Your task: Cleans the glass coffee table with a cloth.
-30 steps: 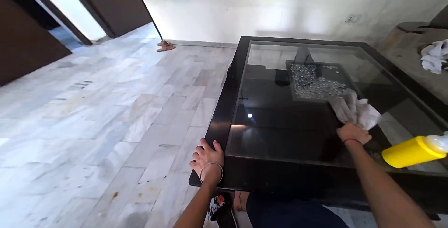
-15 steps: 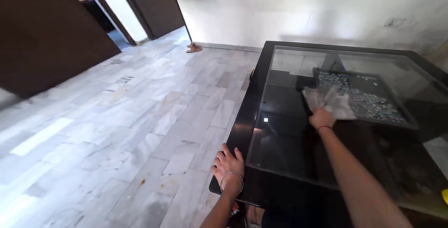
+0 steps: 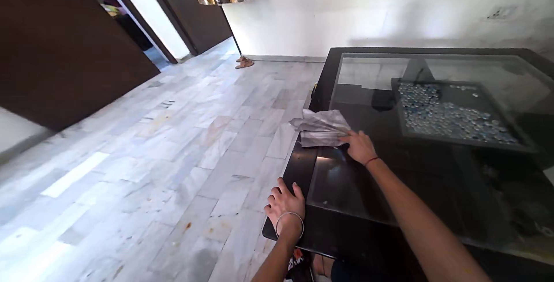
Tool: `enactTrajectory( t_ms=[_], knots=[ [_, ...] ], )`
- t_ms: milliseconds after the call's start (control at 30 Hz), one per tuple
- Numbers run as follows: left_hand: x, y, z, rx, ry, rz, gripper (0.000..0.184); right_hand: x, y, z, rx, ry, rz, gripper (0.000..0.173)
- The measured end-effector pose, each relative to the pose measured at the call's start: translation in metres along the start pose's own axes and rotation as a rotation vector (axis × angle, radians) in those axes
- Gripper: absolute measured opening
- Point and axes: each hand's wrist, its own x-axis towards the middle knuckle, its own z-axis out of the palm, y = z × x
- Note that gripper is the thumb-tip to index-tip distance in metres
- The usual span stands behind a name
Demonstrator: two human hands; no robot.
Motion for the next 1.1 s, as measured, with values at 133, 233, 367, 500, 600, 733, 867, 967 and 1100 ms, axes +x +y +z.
enactTrajectory(
  t_ms=[133,233,367,500,600,733,867,967,1100],
  knots=[
    [0.0,-0.001,0.002,-0.006,0.013,0.017,0.061,-0.037,0.081,-0.016,-0.015,0.192,0.218,0.043],
    [0.0,-0.002,0.002,-0.016,0.025,0.021,0.061,-0.088,0.138,-0.037,-0.034,0.294,0.5,0.036],
    [0.001,-0.002,0.003,-0.009,0.012,0.019,0.061,-0.153,0.218,-0.038,-0.077,0.417,0.876,0.034],
    [0.002,-0.003,0.004,-0.004,0.019,0.029,0.061,-0.163,0.268,-0.006,-0.085,0.484,0.974,0.036],
    [0.002,-0.003,0.004,-0.016,0.024,0.042,0.061,-0.15,0.202,-0.007,-0.038,0.435,0.926,0.04],
    [0.002,-0.003,0.004,-0.018,0.028,0.043,0.061,-0.13,0.074,-0.019,0.095,0.291,0.778,0.04],
    [0.001,-0.003,0.003,-0.018,0.027,0.039,0.061,-0.106,-0.005,0.009,0.055,0.106,0.443,0.044],
    [0.0,-0.003,0.003,-0.013,0.027,0.041,0.061,-0.109,-0.053,0.023,0.022,-0.125,0.11,0.055],
    [-0.004,-0.002,0.001,-0.023,0.028,0.043,0.058,-0.126,-0.07,0.026,-0.002,-0.268,-0.189,0.059]
  ],
)
